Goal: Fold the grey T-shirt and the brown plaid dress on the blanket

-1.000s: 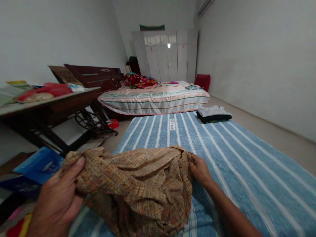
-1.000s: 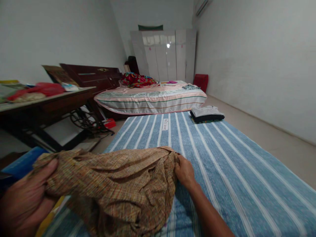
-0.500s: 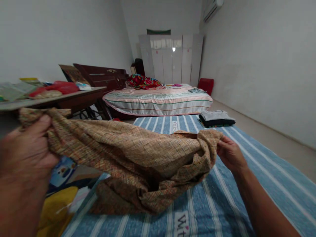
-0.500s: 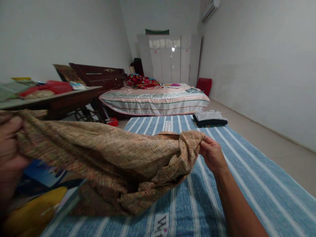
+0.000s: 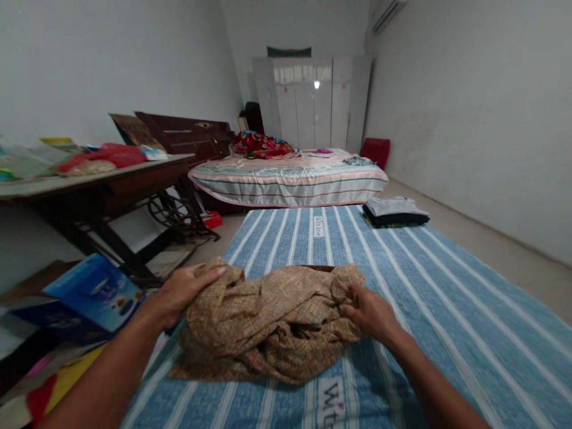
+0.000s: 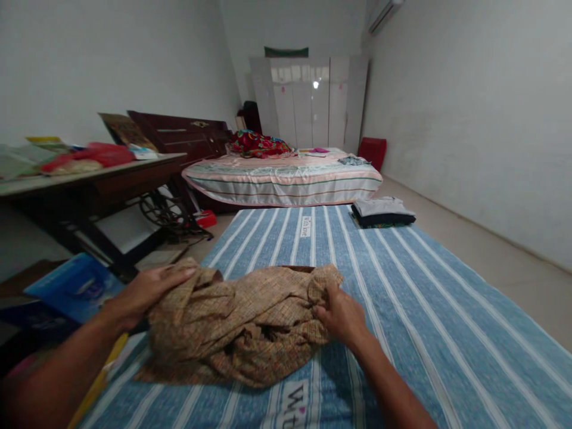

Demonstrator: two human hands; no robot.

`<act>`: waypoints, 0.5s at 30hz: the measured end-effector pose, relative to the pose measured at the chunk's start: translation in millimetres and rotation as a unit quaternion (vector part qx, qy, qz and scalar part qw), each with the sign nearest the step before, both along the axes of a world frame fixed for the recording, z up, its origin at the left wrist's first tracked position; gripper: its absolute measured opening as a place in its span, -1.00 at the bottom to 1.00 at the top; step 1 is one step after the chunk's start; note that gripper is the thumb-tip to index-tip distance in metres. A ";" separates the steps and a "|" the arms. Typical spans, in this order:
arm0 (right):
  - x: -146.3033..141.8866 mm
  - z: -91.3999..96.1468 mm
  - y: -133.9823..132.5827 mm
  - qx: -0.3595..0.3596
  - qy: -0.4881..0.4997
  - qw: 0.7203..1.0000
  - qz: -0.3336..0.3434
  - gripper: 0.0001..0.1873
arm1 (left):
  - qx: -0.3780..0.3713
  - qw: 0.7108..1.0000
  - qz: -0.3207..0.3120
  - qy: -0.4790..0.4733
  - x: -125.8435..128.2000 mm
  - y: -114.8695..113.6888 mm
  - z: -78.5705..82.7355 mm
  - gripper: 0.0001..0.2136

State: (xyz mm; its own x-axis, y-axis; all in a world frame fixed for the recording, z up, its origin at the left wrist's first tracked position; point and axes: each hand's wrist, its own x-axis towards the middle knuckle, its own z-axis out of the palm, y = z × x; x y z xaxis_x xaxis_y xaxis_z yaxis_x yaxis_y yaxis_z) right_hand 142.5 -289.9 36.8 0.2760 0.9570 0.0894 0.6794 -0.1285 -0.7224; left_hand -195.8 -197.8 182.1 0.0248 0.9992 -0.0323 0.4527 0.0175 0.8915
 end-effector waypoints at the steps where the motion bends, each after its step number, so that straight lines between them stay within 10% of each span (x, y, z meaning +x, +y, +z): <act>1: -2.8 -2.9 0.2 -0.002 0.016 1.000 0.009 -0.86 | -0.017 0.995 -0.071 0.073 -1.5 1.2 -3.8 -0.66; 7: 28.0 -3.6 -2.3 0.061 0.252 0.966 -0.016 -0.87 | -0.081 0.890 -0.318 0.317 -12.1 8.0 -40.8 -0.68; 11: 73.2 21.5 -10.3 0.178 0.579 0.790 -0.098 -0.77 | -0.083 0.828 -0.300 0.466 -13.6 2.8 -47.1 -0.94; 15: 106.3 49.8 -25.7 0.215 0.617 0.740 -0.161 -0.82 | 0.026 0.888 -0.220 0.404 -31.0 5.6 -13.5 -0.89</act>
